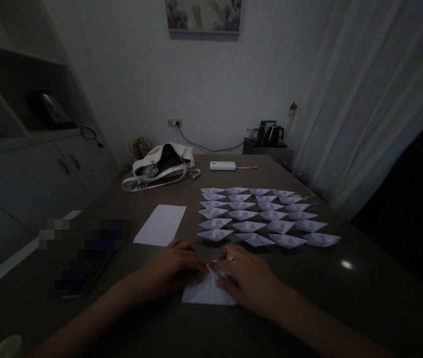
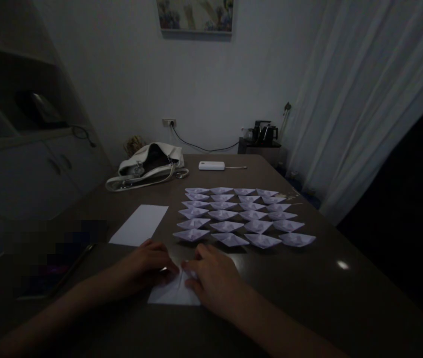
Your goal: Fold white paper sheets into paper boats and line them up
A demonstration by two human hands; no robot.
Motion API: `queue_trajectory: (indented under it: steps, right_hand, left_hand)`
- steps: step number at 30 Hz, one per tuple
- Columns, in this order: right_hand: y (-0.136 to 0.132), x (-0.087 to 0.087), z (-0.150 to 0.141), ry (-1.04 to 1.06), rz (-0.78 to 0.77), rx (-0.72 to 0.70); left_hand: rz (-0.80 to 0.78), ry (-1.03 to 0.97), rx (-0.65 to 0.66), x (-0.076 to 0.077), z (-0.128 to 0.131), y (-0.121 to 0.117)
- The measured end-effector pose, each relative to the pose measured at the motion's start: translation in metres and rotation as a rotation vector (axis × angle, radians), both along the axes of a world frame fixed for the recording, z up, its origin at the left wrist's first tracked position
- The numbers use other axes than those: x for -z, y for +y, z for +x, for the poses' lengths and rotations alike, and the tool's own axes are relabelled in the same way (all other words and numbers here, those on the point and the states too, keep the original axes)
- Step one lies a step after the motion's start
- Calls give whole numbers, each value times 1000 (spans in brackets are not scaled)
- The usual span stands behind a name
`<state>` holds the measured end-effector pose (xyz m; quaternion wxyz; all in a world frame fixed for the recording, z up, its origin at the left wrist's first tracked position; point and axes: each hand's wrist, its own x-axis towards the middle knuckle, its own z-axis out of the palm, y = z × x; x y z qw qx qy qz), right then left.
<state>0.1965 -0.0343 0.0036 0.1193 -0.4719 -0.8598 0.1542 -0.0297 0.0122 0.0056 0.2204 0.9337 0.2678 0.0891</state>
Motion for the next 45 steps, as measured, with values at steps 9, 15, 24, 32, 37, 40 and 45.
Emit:
queue_trajectory:
  steps: [9,15,24,32,37,40,45]
  right_hand:
    - [-1,-6,-5,-118,0,270]
    - [3,1,-1,-6,-43,312]
    - [8,14,-5,420,-151,224]
    - [8,13,2,226,60,-140]
    - [7,10,5,57,67,-254]
    - [6,6,5,49,28,-287]
    - [6,2,7,65,-8,-304]
  left_hand:
    - [-121,55,-3,-13,-10,-3]
    - [-122,16,75,-11,-2,-16]
    - [38,8,81,-6,7,-26]
    - [89,32,-38,2,9,-22]
    - [76,-19,-31,5,8,-20]
    - [100,-37,-10,6,6,-20]
    - [97,-23,5,5,5,-21]
